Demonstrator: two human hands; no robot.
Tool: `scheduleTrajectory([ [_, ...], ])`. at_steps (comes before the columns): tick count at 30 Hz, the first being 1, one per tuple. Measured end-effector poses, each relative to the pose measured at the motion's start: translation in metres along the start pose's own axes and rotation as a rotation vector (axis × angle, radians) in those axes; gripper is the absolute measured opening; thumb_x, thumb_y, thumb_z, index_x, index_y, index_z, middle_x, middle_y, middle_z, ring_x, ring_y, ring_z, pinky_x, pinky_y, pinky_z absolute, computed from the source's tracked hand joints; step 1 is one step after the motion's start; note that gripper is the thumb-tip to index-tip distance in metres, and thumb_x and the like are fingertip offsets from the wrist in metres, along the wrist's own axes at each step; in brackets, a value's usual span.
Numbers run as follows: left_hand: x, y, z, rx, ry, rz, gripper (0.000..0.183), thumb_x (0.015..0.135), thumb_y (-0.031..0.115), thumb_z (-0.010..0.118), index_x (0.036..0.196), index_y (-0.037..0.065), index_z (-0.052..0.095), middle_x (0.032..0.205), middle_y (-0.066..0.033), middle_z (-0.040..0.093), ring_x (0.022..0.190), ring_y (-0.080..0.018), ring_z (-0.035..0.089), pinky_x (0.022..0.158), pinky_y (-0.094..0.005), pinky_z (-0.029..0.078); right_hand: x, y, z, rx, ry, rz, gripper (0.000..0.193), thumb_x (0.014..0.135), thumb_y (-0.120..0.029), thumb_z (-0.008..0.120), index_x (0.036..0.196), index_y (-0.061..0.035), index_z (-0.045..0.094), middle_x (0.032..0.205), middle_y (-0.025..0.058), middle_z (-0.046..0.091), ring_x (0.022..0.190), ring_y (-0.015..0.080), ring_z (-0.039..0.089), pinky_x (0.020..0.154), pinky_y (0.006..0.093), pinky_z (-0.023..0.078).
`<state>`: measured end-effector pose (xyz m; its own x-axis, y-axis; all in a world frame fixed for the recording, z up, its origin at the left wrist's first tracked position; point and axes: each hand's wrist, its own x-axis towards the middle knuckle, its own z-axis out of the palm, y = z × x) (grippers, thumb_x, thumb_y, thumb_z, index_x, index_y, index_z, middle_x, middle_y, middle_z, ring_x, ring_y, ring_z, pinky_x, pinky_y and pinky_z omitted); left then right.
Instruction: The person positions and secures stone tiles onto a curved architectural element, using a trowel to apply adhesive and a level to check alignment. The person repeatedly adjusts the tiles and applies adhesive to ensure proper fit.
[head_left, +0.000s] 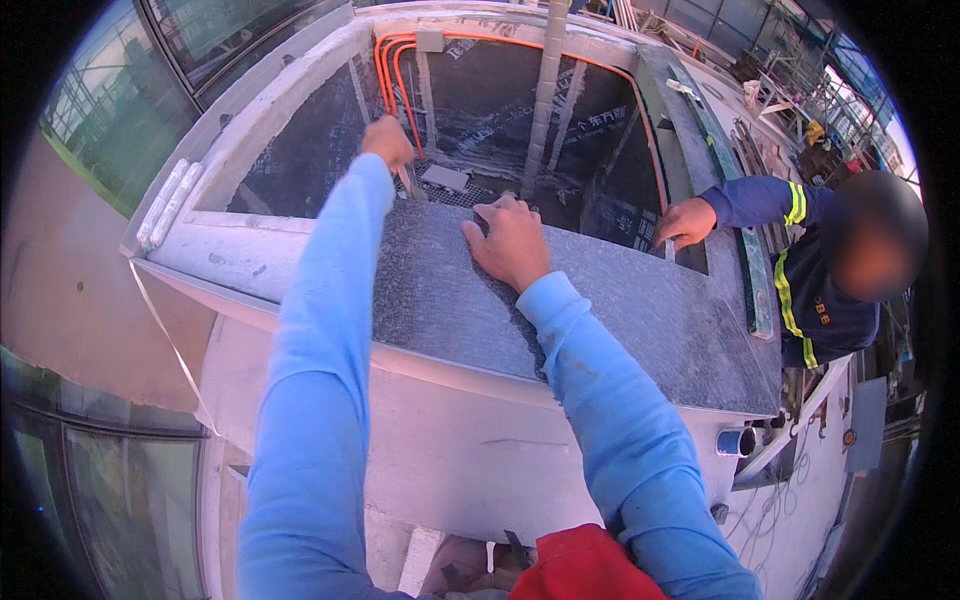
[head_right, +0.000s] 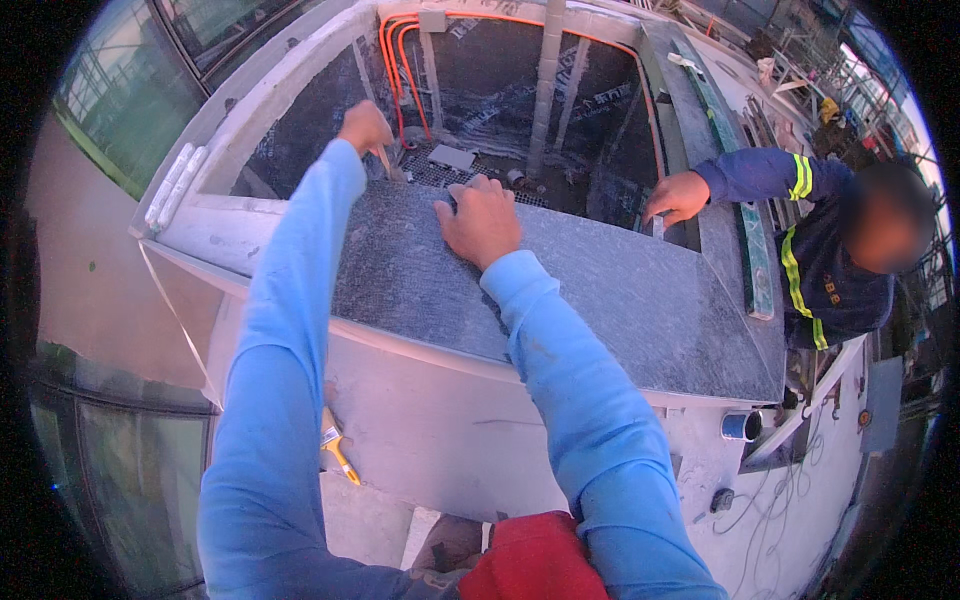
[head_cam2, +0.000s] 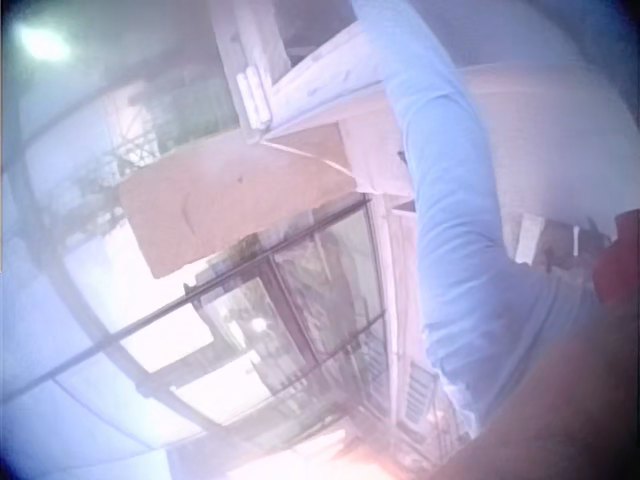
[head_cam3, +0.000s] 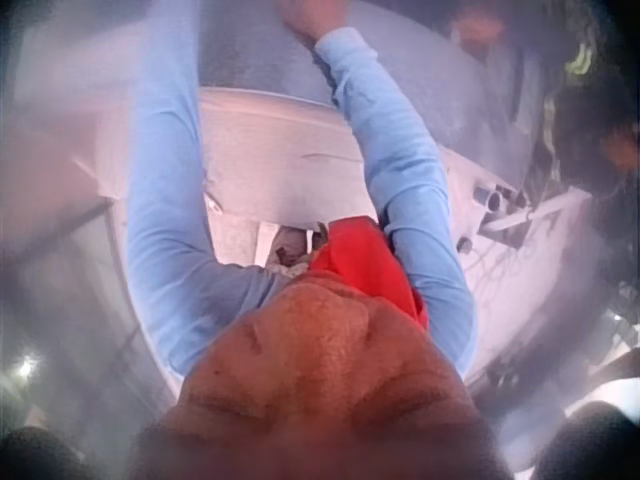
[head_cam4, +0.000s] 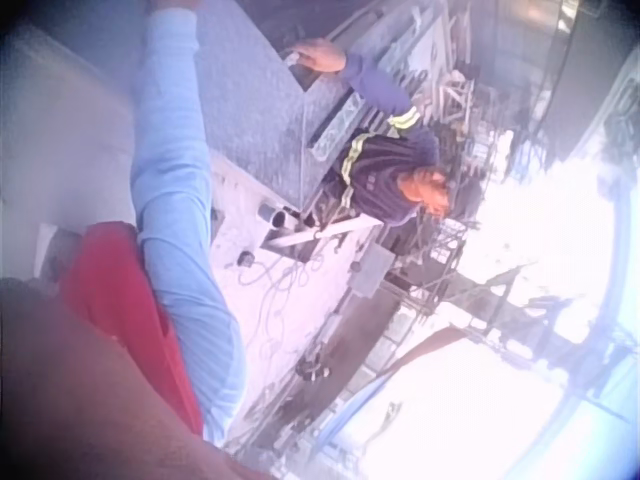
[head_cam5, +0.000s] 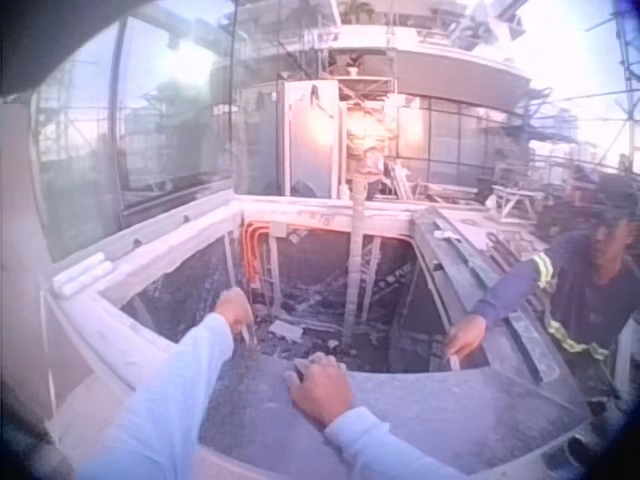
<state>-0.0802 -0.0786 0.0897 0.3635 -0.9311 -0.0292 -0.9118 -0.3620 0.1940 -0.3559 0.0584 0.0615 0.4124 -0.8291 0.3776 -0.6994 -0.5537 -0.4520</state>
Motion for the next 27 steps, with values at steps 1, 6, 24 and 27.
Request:
scheduleTrajectory([
  [1,0.002,-0.002,-0.013,-0.051,-0.002,0.038,0.02,0.072,0.019,0.075,0.085,0.004,0.076,0.089,-0.0139,0.075,0.082,-0.024,0.075,0.073,-0.0352,0.06,-0.001,0.001,0.0,0.014,0.034,-0.023,0.038,0.089,-0.034,0.069,0.112,-0.0042,0.074,0.108,0.0183,0.065,0.109,0.0362,0.059,0.096,0.0476,0.044],
  [6,-0.004,-0.008,-0.066,-0.24,0.0,0.102,0.022,0.074,0.014,0.079,0.084,-0.005,0.073,0.086,-0.0152,0.075,0.075,-0.024,0.076,0.063,-0.0348,0.061,0.0,0.001,0.001,0.015,0.024,-0.002,0.036,0.089,-0.033,0.069,0.11,-0.0048,0.074,0.111,0.0183,0.064,0.11,0.0354,0.057,0.096,0.0486,0.044],
  [24,-0.103,-0.027,-0.062,-1.304,0.004,-0.229,0.009,0.085,-0.002,0.064,0.094,-0.005,0.065,0.09,-0.0116,0.065,0.082,-0.0252,0.068,0.07,-0.0374,0.061,-0.032,0.015,-0.035,0.139,0.16,-0.039,0.039,0.085,-0.022,0.074,0.116,0.0006,0.07,0.121,0.0183,0.06,0.113,0.0371,0.056,0.097,0.0432,0.047],
  [27,-0.117,-0.01,-0.058,-1.494,0.047,-0.242,0.01,0.086,-0.004,0.062,0.095,-0.007,0.063,0.094,-0.0145,0.065,0.082,-0.0258,0.068,0.072,-0.0368,0.062,-0.055,0.014,-0.061,0.233,0.181,0.022,0.039,0.086,-0.023,0.074,0.117,-0.0007,0.069,0.12,0.0191,0.06,0.11,0.0368,0.059,0.093,0.0425,0.049],
])
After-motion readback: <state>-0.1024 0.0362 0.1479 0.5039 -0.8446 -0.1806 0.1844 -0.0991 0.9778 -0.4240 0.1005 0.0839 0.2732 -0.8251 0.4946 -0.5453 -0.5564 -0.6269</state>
